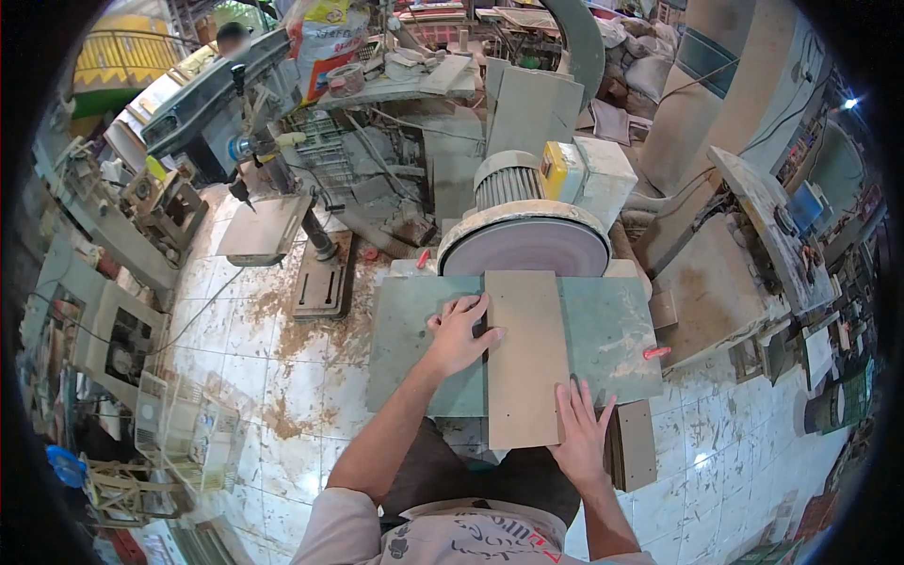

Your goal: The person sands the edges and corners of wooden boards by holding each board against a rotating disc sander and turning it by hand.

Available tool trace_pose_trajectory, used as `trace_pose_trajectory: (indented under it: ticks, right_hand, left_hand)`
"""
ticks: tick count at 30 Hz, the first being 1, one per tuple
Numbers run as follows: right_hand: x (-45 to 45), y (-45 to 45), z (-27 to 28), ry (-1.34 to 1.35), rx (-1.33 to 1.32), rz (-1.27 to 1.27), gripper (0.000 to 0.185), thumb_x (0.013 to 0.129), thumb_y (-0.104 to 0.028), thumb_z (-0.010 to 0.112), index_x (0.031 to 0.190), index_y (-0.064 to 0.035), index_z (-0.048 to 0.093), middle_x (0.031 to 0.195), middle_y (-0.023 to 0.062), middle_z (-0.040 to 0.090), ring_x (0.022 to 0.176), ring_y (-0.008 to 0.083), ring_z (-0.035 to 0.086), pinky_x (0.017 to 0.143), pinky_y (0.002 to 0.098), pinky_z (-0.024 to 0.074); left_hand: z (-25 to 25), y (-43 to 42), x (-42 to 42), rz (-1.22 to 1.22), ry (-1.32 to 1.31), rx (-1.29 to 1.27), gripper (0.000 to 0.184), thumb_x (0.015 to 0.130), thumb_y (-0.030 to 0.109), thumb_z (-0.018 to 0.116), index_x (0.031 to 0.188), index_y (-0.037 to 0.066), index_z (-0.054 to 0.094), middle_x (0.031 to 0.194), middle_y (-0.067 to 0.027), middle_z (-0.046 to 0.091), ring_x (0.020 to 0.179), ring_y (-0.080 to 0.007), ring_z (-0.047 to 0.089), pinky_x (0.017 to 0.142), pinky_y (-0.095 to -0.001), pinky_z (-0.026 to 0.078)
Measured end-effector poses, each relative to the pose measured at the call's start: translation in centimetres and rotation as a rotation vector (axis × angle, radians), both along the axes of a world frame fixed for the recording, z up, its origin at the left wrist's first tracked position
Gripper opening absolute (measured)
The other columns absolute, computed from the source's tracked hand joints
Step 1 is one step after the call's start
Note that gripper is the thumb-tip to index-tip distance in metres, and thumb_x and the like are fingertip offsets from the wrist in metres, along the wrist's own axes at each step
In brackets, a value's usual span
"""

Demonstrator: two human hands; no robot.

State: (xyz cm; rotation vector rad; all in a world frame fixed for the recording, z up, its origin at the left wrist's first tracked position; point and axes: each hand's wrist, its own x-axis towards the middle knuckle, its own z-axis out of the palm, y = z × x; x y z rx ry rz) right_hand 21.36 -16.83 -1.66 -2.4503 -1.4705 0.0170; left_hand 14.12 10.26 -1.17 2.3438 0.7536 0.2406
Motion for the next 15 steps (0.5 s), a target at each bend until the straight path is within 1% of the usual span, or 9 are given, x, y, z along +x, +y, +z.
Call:
trace_pose_trajectory:
  ticks: [9,15]
  right_hand:
    - [0.23,-0.30,-0.16,-0.031,-0.021,-0.015,0.096,0.065,-0.027,0.082,0.145,-0.0070,0.032,0.146,0.0164,0.036,0.141,0.0322,0.025,0.111,0.0665,0.0027]
    - [0.35,-0.56,-0.23,-0.023,-0.019,-0.021,0.097,0.064,-0.022,0.083,0.144,-0.0067,0.032,0.147,0.0160,0.035,0.142,0.0318,0.025,0.111,0.0664,0.0017]
  left_hand:
    - [0.13,-0.27,0.39,-0.002,-0.010,-0.013,0.072,0.083,0.049,0.066,0.140,0.011,0.045,0.139,-0.0105,0.044,0.129,-0.0282,0.034,0.106,-0.0484,0.017]
    - [-0.04,-0.43,0.59,-0.011,-0.033,-0.008,0.073,0.082,0.050,0.065,0.139,0.009,0.046,0.139,-0.0111,0.045,0.130,-0.0285,0.033,0.105,-0.0483,0.017]
